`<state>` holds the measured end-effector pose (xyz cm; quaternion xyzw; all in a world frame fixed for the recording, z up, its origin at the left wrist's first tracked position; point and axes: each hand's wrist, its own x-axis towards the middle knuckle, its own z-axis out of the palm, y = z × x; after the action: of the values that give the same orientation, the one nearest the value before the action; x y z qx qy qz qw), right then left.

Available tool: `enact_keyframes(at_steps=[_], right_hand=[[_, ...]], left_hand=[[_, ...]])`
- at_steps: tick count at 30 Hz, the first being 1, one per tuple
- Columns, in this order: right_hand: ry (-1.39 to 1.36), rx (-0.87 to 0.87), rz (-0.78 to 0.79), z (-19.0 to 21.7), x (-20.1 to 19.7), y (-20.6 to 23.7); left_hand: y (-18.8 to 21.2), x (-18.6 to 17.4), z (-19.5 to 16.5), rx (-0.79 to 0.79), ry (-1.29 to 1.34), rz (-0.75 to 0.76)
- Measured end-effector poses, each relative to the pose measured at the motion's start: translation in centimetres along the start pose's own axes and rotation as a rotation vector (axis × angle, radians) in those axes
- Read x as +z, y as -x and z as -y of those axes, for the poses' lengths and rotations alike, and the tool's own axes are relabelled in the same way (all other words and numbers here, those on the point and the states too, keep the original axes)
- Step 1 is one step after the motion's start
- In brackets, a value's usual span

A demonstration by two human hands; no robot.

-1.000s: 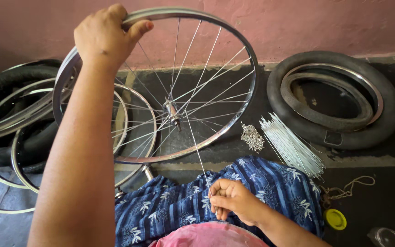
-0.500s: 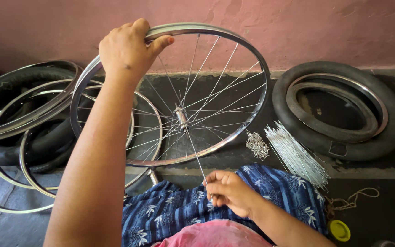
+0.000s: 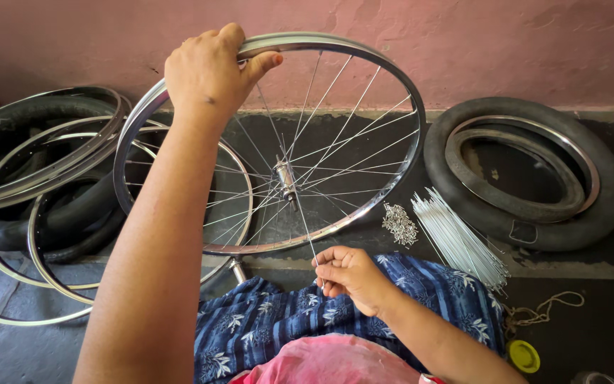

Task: The person sits on the floor lacing a bicycle wheel, threading spokes through the hub flanges and hooking each spoke end into the rim holes, rotating the wheel as they work around it. Spare rims, tires and a pile of loose spokes lie on the floor beside them.

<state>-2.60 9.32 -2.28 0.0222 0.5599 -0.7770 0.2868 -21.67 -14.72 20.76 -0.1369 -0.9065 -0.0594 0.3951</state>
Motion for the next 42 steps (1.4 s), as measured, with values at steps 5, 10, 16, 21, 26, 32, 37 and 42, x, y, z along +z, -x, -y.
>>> enact_keyframes(at_steps=[5,10,16,21,26,32,37,42], right_hand=[[-0.003,0.014,-0.012,0.4,-0.4,0.1],[-0.015,0.044,0.032,0.2,-0.3,0.8],[-0.063,0.024,0.021,0.4,0.1,0.2],[-0.055,0.022,0.0,0.2,0.7,0.3],[-0.03,0.014,-0.013,0.1,0.8,0.5],[-0.021,0.01,-0.009,0.0,0.8,0.3],[-0.02,-0.015,-0.033,-0.2,0.7,-0.5],[-0.073,-0.07,-0.047,-0.7,0.6,-2.3]], left_hand=[[-0.1,-0.1,-0.1,0.009,-0.003,-0.014],[0.0,-0.1,-0.2,0.002,-0.004,-0.005],[0.1,-0.4,-0.2,-0.012,0.014,0.005],[0.1,-0.6,-0.3,0.0,-0.001,-0.016],[0.3,-0.6,-0.4,-0.032,0.022,0.028],[0.3,-0.5,-0.3,-0.011,0.022,-0.004],[0.3,-0.6,-0.3,-0.008,0.004,-0.012],[0.3,-0.6,-0.3,-0.015,0.009,0.013]])
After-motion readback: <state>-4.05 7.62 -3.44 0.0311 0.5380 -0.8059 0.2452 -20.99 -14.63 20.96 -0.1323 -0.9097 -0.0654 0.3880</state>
